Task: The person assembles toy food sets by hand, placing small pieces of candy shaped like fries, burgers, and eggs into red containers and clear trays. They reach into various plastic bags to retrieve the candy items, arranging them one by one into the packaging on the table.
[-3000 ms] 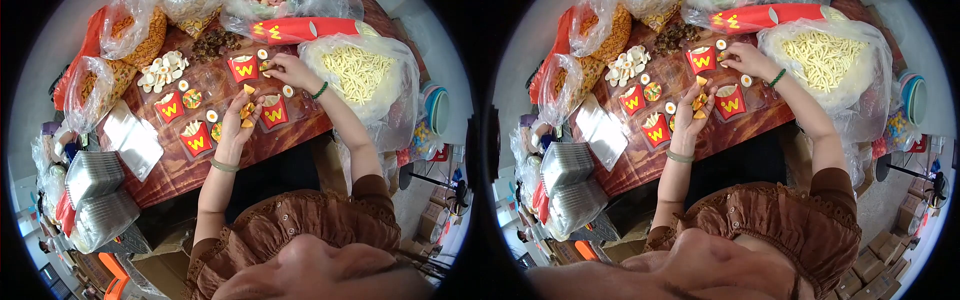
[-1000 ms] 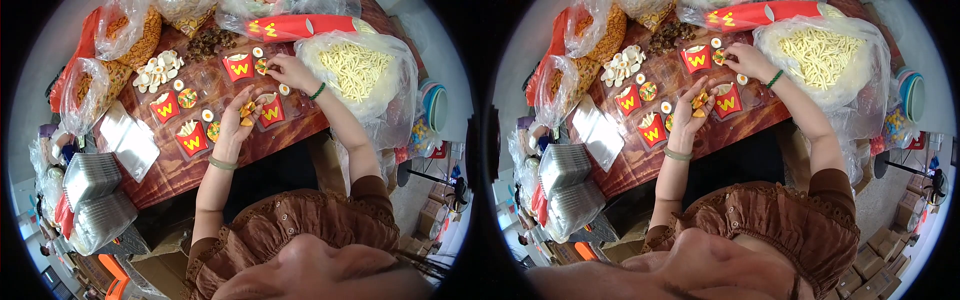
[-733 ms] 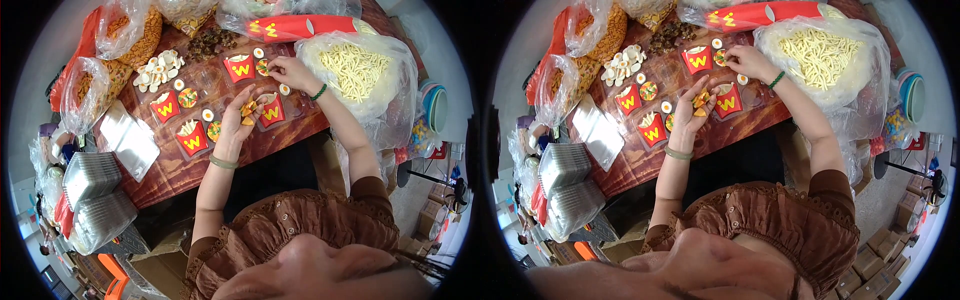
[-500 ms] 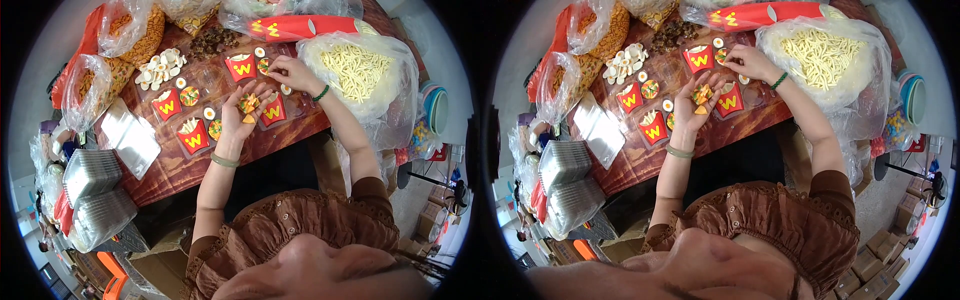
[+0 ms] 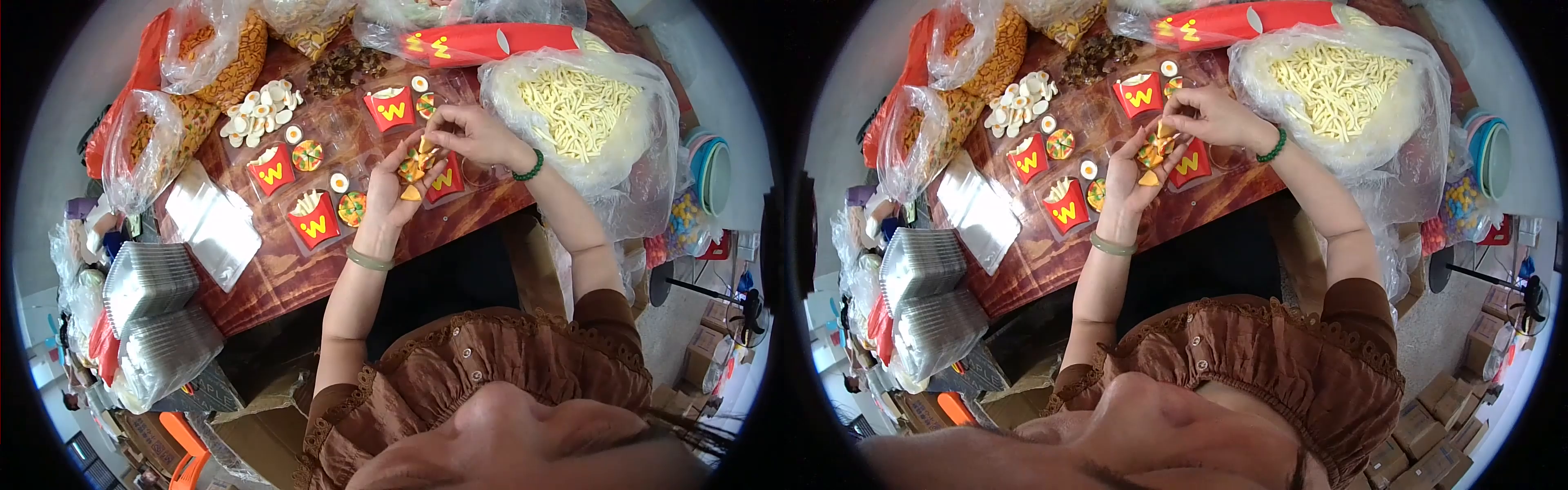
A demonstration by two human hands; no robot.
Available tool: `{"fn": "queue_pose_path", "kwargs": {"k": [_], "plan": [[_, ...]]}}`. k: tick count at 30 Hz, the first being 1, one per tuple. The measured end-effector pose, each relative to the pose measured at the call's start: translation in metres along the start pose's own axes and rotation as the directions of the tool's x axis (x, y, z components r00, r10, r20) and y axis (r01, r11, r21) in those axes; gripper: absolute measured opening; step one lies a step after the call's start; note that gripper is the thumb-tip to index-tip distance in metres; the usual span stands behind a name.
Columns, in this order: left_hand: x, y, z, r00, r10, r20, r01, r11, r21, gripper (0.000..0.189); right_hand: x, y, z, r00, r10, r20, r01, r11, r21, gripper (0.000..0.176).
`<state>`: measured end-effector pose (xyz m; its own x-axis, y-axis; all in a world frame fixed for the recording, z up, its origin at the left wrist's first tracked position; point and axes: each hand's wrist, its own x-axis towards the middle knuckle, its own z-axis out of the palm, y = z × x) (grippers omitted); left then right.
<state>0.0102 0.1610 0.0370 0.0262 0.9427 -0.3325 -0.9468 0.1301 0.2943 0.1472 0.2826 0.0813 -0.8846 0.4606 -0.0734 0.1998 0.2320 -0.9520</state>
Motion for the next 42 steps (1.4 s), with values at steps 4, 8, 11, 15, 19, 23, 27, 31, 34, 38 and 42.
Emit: {"fn": "queue_pose_path", "kwargs": {"k": [4, 8, 11, 15, 19, 23, 27, 31, 34, 38, 42], "plan": [[0.000, -0.003, 0.001, 0.999, -0.034, -0.007, 0.034, 0.997, 0.068, 0.035, 0.000, 0.016, 0.001, 0.992, 0.054, -0.117, -0.029, 0.978, 0.208, 0.014], [0.004, -0.005, -0.006, 0.997, -0.050, -0.051, 0.056, 0.992, 0.114, 0.033, -0.008, 0.012, -0.008, 0.973, -0.232, 0.012, 0.224, 0.924, -0.309, 0.015], [0.002, -0.007, -0.003, 0.998, -0.036, -0.044, 0.040, 0.995, 0.093, 0.035, -0.008, 0.008, -0.016, 0.968, -0.224, -0.110, 0.173, 0.920, -0.352, 0.015], [0.002, -0.005, -0.001, 0.999, -0.039, -0.038, 0.041, 0.997, 0.069, 0.037, 0.012, 0.049, -0.039, 0.908, -0.317, -0.273, 0.103, 0.803, -0.588, 0.012], [0.001, -0.002, 0.004, 0.998, -0.028, -0.055, 0.032, 0.997, 0.072, 0.038, 0.024, 0.073, -0.046, 0.908, -0.393, -0.149, 0.159, 0.649, -0.744, 0.012], [0.001, -0.001, 0.002, 0.997, -0.015, -0.074, 0.019, 0.999, 0.048, 0.037, 0.028, 0.085, -0.045, 0.930, -0.361, -0.069, 0.209, 0.674, -0.709, 0.013], [0.001, 0.002, 0.001, 0.999, -0.018, -0.047, 0.020, 0.999, 0.044, 0.038, 0.026, 0.081, -0.048, 0.936, -0.349, -0.036, 0.236, 0.703, -0.670, 0.012], [0.003, 0.002, -0.002, 1.000, -0.026, 0.015, 0.026, 1.000, -0.014, 0.040, 0.026, 0.079, -0.047, 0.947, -0.307, -0.088, 0.194, 0.772, -0.605, 0.011], [0.004, 0.002, -0.002, 0.999, -0.030, 0.025, 0.030, 0.999, -0.011, 0.040, 0.028, 0.085, -0.045, 0.938, -0.298, -0.177, 0.142, 0.796, -0.589, 0.013], [0.002, 0.001, 0.002, 0.999, -0.039, 0.003, 0.039, 0.999, -0.014, 0.039, 0.030, 0.090, -0.044, 0.942, -0.292, -0.163, 0.117, 0.743, -0.659, 0.014], [0.001, 0.002, 0.004, 1.000, -0.025, 0.003, 0.025, 1.000, -0.008, 0.039, 0.026, 0.073, -0.040, 0.938, -0.242, -0.248, 0.062, 0.822, -0.567, 0.015]]}}
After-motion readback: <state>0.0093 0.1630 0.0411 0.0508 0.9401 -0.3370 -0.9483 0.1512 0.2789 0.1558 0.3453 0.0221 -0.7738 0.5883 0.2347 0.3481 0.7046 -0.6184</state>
